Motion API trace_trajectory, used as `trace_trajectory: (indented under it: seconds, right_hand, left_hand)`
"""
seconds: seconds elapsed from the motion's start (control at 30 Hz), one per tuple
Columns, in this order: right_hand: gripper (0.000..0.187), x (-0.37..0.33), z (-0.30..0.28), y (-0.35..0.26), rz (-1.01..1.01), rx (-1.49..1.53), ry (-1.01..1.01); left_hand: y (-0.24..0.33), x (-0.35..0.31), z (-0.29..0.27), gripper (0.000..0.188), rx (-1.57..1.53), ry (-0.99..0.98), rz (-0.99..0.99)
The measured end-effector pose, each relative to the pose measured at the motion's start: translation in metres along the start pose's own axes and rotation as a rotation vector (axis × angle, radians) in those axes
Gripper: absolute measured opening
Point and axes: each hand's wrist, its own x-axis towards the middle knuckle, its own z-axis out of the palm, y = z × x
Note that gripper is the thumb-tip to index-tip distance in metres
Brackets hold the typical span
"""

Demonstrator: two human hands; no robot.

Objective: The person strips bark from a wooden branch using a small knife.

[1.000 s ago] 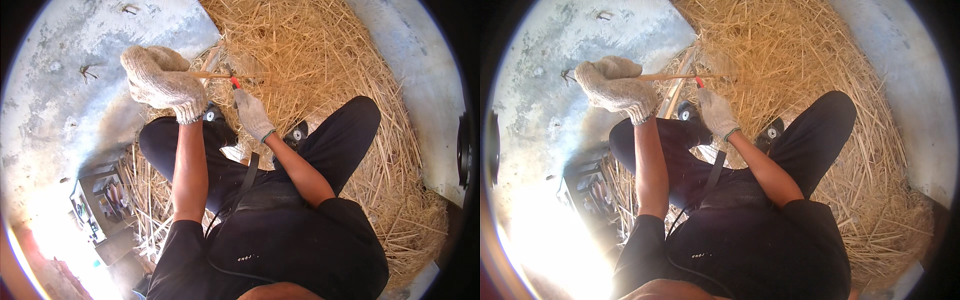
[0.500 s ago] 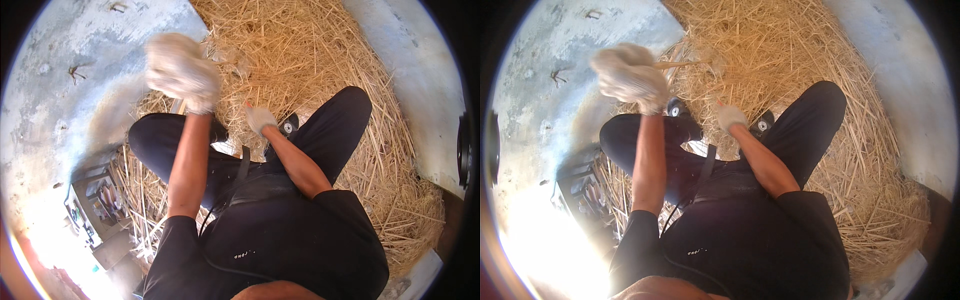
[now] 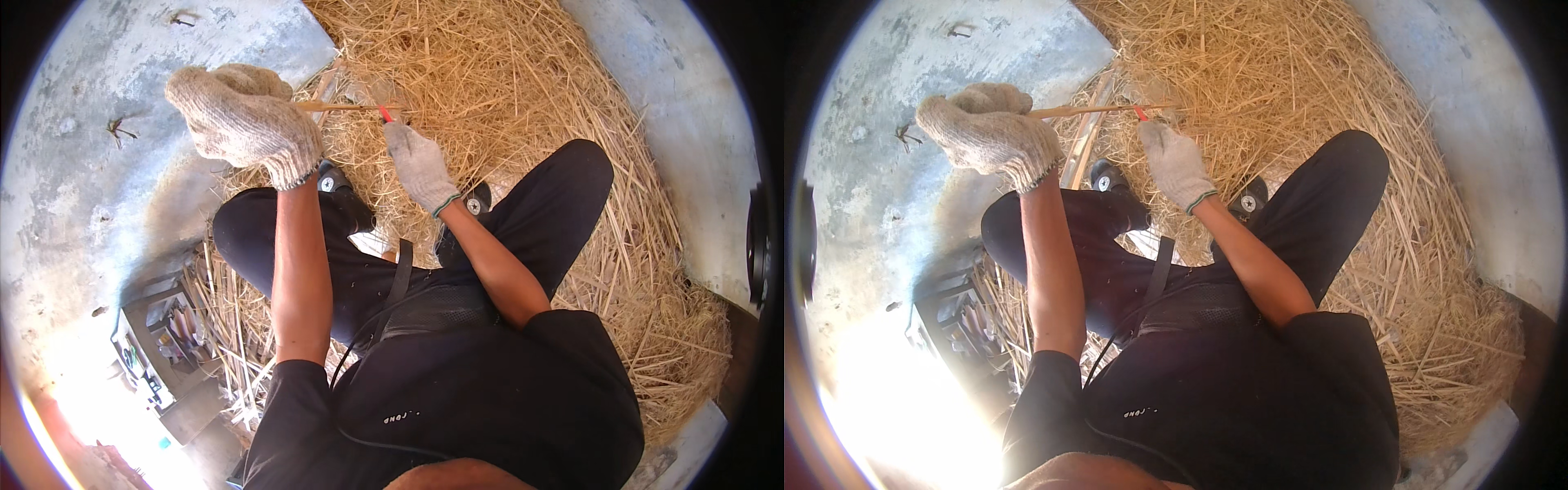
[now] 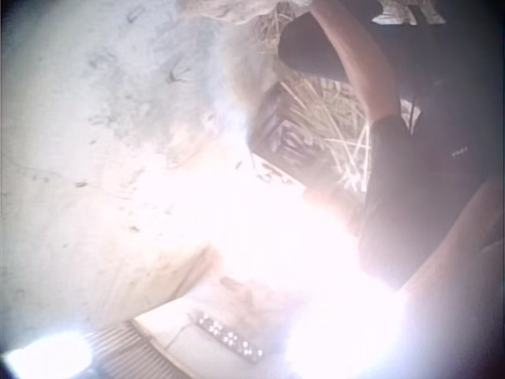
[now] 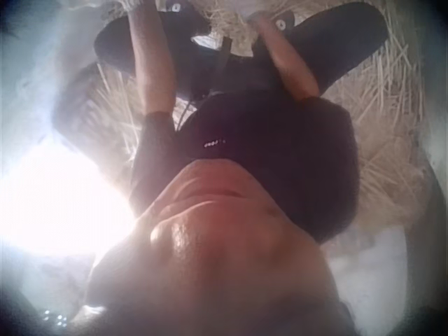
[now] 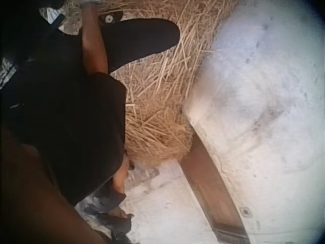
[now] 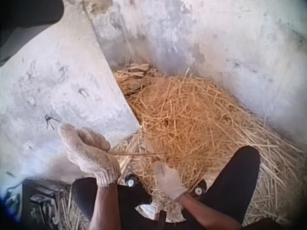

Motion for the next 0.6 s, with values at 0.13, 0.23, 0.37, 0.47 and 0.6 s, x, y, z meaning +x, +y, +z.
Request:
trace_trajectory:
  seconds: [0.13,0.23,0.37,0.47,0.6]
  right_hand:
    - [0.067,0.002,0.003,0.007,0.073,0.014,0.108]
    - [0.066,0.004,-0.004,0.010,0.093,0.035,0.046]
    - [0.058,-0.003,0.018,0.011,-0.005,0.071,0.057]
    - [0.047,-0.005,0.034,0.024,-0.103,-0.107,0.043]
    - [0.036,0.001,0.040,0.042,-0.183,-0.399,0.034]
  left_hand:
    - [0.000,0.006,-0.015,0.046,-0.062,-0.050,0.041]
    - [-0.001,0.011,-0.036,0.039,-0.152,-0.169,0.002]
    - [-0.003,0.003,-0.024,0.041,0.006,-0.072,0.097]
    - [-0.003,-0.001,-0.027,0.041,0.009,-0.038,0.075]
    - [0.005,-0.011,-0.032,0.041,0.051,-0.110,0.101]
